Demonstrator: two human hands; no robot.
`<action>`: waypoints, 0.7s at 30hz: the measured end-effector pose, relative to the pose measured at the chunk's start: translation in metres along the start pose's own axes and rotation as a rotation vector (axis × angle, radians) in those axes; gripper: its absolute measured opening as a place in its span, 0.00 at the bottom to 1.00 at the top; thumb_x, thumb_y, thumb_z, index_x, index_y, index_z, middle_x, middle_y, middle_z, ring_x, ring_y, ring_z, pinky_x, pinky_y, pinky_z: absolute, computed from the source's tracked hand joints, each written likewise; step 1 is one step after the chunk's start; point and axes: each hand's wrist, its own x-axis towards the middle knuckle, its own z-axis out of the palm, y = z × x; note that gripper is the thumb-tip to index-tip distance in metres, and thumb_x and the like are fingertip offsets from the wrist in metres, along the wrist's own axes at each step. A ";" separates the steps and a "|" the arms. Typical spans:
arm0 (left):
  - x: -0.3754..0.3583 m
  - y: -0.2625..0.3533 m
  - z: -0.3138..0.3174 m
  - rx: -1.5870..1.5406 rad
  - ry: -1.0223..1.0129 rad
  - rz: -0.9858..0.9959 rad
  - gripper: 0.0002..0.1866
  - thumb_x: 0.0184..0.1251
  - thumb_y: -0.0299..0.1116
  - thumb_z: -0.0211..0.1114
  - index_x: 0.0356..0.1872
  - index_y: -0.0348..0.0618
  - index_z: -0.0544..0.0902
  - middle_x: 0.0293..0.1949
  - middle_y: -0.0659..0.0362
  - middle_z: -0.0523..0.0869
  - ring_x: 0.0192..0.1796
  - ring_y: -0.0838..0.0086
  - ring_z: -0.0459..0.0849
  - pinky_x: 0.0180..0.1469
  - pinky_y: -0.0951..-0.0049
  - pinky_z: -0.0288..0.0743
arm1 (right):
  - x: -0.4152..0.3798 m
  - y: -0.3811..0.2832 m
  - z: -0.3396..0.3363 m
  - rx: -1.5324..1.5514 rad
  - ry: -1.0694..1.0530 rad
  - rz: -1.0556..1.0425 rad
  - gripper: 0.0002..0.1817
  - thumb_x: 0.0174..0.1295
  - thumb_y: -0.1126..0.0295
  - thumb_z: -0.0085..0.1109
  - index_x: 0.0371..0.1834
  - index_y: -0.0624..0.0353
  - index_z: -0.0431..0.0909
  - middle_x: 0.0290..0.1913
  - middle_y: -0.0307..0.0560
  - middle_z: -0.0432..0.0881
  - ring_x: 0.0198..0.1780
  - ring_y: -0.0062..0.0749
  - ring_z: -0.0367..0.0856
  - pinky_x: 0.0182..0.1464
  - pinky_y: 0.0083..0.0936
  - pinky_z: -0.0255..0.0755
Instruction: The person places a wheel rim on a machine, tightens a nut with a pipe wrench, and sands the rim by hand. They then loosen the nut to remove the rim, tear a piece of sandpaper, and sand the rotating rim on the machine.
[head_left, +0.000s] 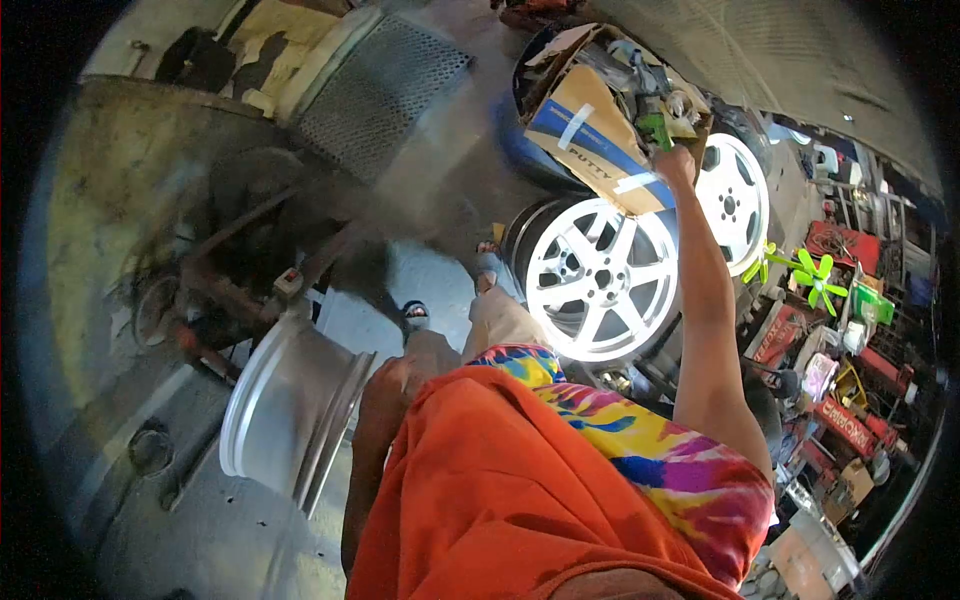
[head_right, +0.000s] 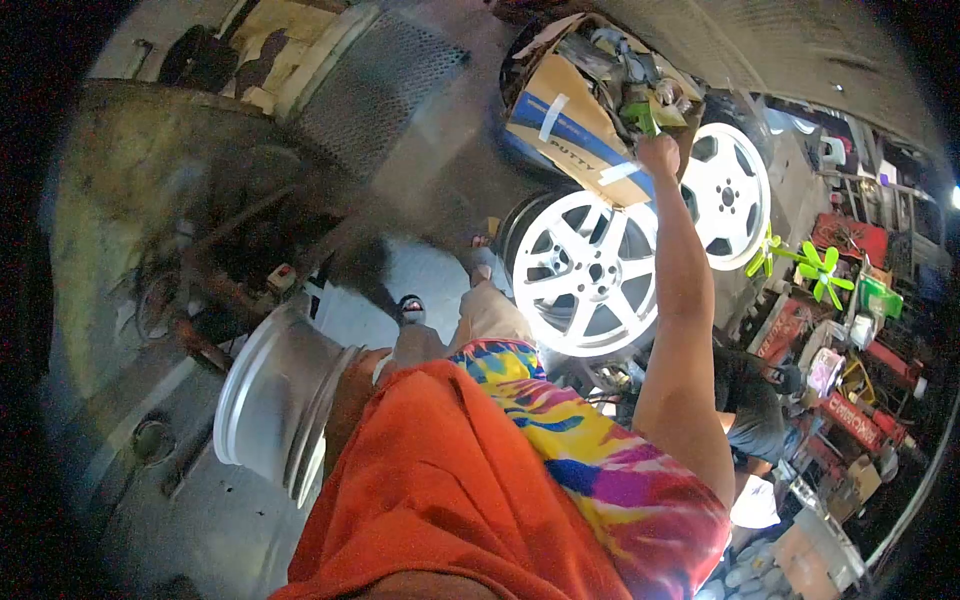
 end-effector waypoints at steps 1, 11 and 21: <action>0.003 0.002 0.000 0.009 -0.009 -0.014 0.22 0.74 0.44 0.55 0.57 0.36 0.79 0.54 0.42 0.82 0.57 0.47 0.80 0.59 0.56 0.74 | -0.009 -0.019 -0.017 0.031 -0.149 0.111 0.27 0.58 0.49 0.58 0.48 0.63 0.83 0.52 0.66 0.82 0.58 0.57 0.79 0.59 0.47 0.74; 0.040 0.017 -0.007 0.073 -0.059 -0.050 0.20 0.73 0.41 0.57 0.55 0.36 0.79 0.53 0.43 0.83 0.55 0.47 0.81 0.58 0.55 0.75 | 0.079 -0.106 -0.020 0.315 -0.005 0.038 0.44 0.54 0.32 0.59 0.55 0.65 0.80 0.59 0.67 0.78 0.62 0.59 0.76 0.63 0.44 0.69; 0.069 0.045 -0.026 0.091 0.051 0.159 0.16 0.71 0.36 0.59 0.51 0.35 0.80 0.47 0.44 0.84 0.50 0.48 0.82 0.52 0.55 0.75 | 0.063 -0.105 -0.028 0.698 0.296 0.064 0.30 0.48 0.45 0.75 0.41 0.63 0.87 0.38 0.53 0.88 0.41 0.39 0.87 0.46 0.33 0.78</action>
